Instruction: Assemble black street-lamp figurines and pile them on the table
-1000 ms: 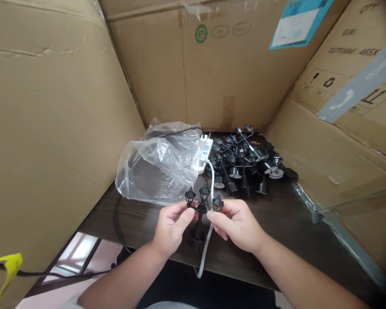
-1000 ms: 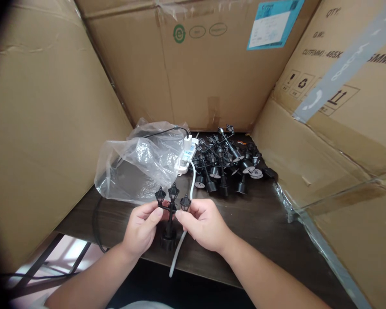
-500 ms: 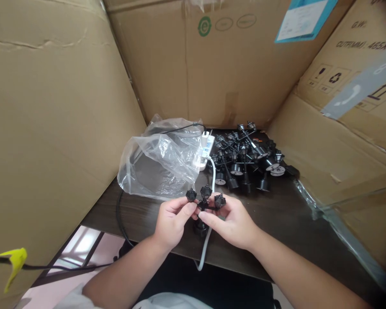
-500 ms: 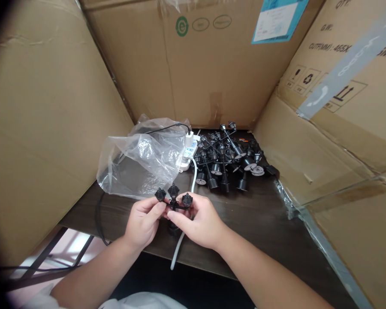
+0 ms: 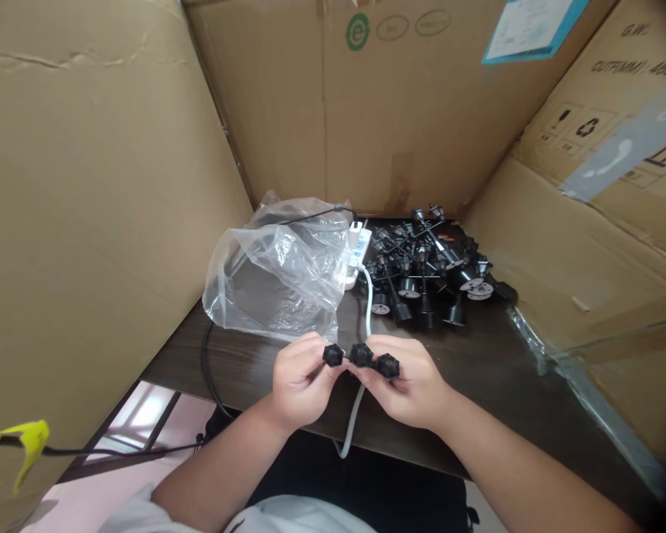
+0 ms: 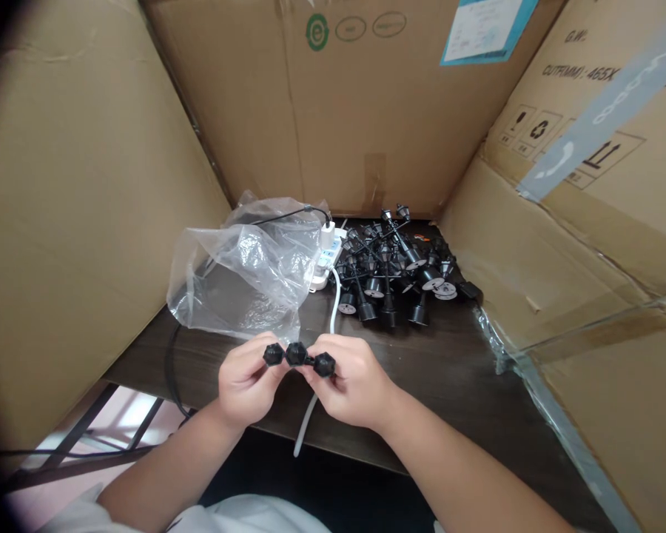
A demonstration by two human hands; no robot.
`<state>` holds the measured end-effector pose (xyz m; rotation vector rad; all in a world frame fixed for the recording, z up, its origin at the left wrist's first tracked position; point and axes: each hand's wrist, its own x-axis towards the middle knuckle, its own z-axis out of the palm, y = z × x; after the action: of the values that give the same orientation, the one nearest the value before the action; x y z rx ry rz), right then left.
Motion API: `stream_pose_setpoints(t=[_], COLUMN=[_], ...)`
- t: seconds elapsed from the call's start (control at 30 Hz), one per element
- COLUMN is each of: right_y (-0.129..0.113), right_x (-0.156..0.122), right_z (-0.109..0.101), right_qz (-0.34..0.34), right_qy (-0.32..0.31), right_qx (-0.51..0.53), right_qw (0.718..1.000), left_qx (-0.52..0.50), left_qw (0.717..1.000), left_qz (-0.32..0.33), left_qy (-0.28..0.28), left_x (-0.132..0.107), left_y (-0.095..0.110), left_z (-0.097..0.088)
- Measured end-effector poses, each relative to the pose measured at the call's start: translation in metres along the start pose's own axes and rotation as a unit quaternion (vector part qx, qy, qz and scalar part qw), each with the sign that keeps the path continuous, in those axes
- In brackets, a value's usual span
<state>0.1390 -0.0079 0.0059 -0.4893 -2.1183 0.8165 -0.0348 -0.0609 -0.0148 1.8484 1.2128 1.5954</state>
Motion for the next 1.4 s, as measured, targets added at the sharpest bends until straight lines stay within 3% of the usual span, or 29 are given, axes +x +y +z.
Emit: stream_pose_setpoints(t=[0.13, 0.23, 0.3, 0.37, 0.43, 0.53, 0.6, 0.67, 0.77, 0.83, 0.9, 1.0, 1.07, 1.13, 1.2, 1.27, 1.33, 1.4], right_y=[-0.0012, -0.0034, -0.0043, -0.0046, -0.0042, -0.0022, -0.0006, 0.0, -0.0017, -0.0031, -0.0036, -0.0031, -0.0032, -0.0037, -0.0037, -0.0028, -0.0013, -0.0005], right_x=[0.0006, 0.0009, 0.0002, -0.0007, -0.0012, -0.001, -0.0006, -0.0002, 0.0005, 0.001, 0.0014, 0.0013, 0.0007, -0.0001, -0.0008, -0.0011, -0.0011, -0.001], right_z=[-0.0029, -0.0033, -0.0024, -0.0011, 0.0002, 0.0016, 0.0022, 0.0029, 0.0034, 0.0034, 0.003, 0.0028, 0.0033, 0.0043, 0.0054, 0.0061, 0.0064, 0.0065], right_qz=[-0.001, 0.127, 0.228, 0.276, 0.246, 0.088, -0.009, -0.028, 0.075, 0.185, 0.273, 0.319, 0.318, 0.299, 0.238, 0.134, 0.05, 0.047], right_qy=[-0.014, -0.057, -0.099, -0.124, -0.103, -0.031, -0.004, -0.005, -0.02, -0.038, -0.063, -0.091, -0.094, -0.08, -0.048, -0.013, 0.006, 0.005], right_qx=[0.031, 0.124, 0.206, 0.253, 0.22, 0.083, 0.023, 0.015, 0.077, 0.158, 0.238, 0.309, 0.322, 0.297, 0.223, 0.125, 0.053, 0.042], right_qw=[0.999, 0.982, 0.946, 0.919, 0.938, 0.992, 1.0, 0.999, 0.994, 0.969, 0.93, 0.891, 0.887, 0.903, 0.944, 0.983, 0.997, 0.998], left_qx=[0.027, 0.035, 0.037, 0.038, 0.034, 0.004, -0.033, -0.073, -0.123, -0.108, -0.058, -0.013, -0.013, -0.018, -0.03, -0.053, -0.09, -0.122], left_qw=[0.996, 0.996, 0.995, 0.994, 0.995, 0.999, 0.999, 0.996, 0.989, 0.991, 0.998, 0.995, 0.992, 0.995, 0.998, 0.997, 0.993, 0.988], left_qz=[0.081, 0.082, 0.092, 0.101, 0.089, 0.046, 0.015, -0.027, -0.082, -0.073, -0.019, 0.083, 0.107, 0.082, 0.031, -0.023, -0.064, -0.089], left_qy=[0.007, 0.001, -0.005, -0.005, 0.005, 0.023, 0.029, 0.031, 0.018, 0.016, 0.031, 0.057, 0.062, 0.058, 0.05, 0.042, 0.039, 0.036], left_x=[-0.0062, -0.0094, -0.0102, -0.0098, -0.0083, -0.0053, -0.0039, -0.0036, -0.0042, -0.0048, -0.0054, -0.0064, -0.0067, -0.0067, -0.0066, -0.0065, -0.0067, -0.0072], left_y=[-0.0037, -0.007, -0.0081, -0.0075, -0.0052, -0.0019, -0.0018, -0.0036, -0.0064, -0.0068, -0.0064, -0.0057, -0.0051, -0.0043, -0.0039, -0.005, -0.0072, -0.0092], left_z=[-0.0007, -0.0011, -0.0014, -0.0015, -0.0009, 0.0012, 0.0029, 0.0044, 0.0059, 0.0063, 0.0064, 0.0064, 0.0062, 0.006, 0.0059, 0.0064, 0.0074, 0.0084])
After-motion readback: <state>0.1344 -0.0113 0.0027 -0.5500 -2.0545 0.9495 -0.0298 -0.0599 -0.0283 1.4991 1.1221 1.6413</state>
